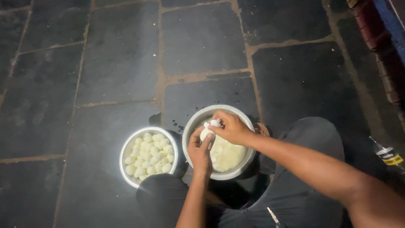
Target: The person sits on the floor and peels boiled eggs by hand. They remove the shells over a bowl of water and place the peeled eggs into a separate metal bowl.
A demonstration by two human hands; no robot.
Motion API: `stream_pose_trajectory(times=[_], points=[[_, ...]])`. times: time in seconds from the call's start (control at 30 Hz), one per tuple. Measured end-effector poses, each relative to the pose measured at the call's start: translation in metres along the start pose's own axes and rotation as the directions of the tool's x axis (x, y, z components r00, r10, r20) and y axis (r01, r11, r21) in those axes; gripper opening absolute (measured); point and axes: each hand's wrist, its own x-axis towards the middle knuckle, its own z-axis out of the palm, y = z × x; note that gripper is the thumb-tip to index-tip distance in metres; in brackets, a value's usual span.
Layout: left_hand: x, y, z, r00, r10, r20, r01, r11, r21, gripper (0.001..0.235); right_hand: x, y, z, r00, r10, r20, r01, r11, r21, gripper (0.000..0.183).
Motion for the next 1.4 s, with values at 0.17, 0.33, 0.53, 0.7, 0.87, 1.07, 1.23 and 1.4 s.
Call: stream_pose_trajectory(times=[0.17, 0.33, 0.53, 0.7, 0.87, 1.07, 1.23, 1.4], points=[[0.003, 0.003, -0.002, 0.998, -0.063, -0.012, 0.06, 0.985, -0.164, 0.039, 0.004, -0.006, -0.002, 0.994, 0.074, -0.082, -0.069, 0.995, 0.066, 0.024], [-0.003, 0.001, 0.0, 0.98, 0.187, 0.07, -0.197, 0.965, 0.173, 0.045, 0.002, -0.011, -0.007, 0.997, 0.016, 0.069, -0.026, 0.991, 0.133, 0.026], [-0.009, 0.002, 0.004, 0.958, 0.251, 0.139, -0.28, 0.921, 0.27, 0.05, 0.002, -0.001, -0.003, 0.999, 0.044, -0.031, -0.046, 0.996, -0.073, 0.019], [-0.001, 0.011, 0.002, 1.0, 0.016, 0.022, -0.014, 0.997, -0.077, 0.048, 0.01, 0.026, -0.003, 0.985, 0.156, -0.074, -0.149, 0.984, 0.098, 0.021], [0.004, 0.016, -0.005, 0.994, -0.113, 0.002, 0.109, 0.949, -0.295, 0.046, 0.011, 0.052, -0.006, 0.976, -0.134, 0.171, 0.194, 0.892, -0.408, 0.026], [0.005, 0.001, -0.006, 0.983, 0.177, -0.042, -0.163, 0.961, 0.223, 0.048, 0.018, 0.035, 0.007, 0.931, 0.326, 0.165, -0.344, 0.934, 0.099, 0.027], [0.005, 0.001, -0.003, 0.983, 0.186, 0.003, -0.179, 0.938, 0.296, 0.051, 0.014, 0.025, 0.006, 0.986, -0.085, 0.144, 0.101, 0.989, -0.104, 0.02], [0.006, 0.008, -0.004, 0.993, -0.114, -0.011, 0.112, 0.986, -0.12, 0.049, 0.023, 0.048, 0.011, 0.996, 0.07, 0.05, -0.066, 0.994, -0.086, 0.019]])
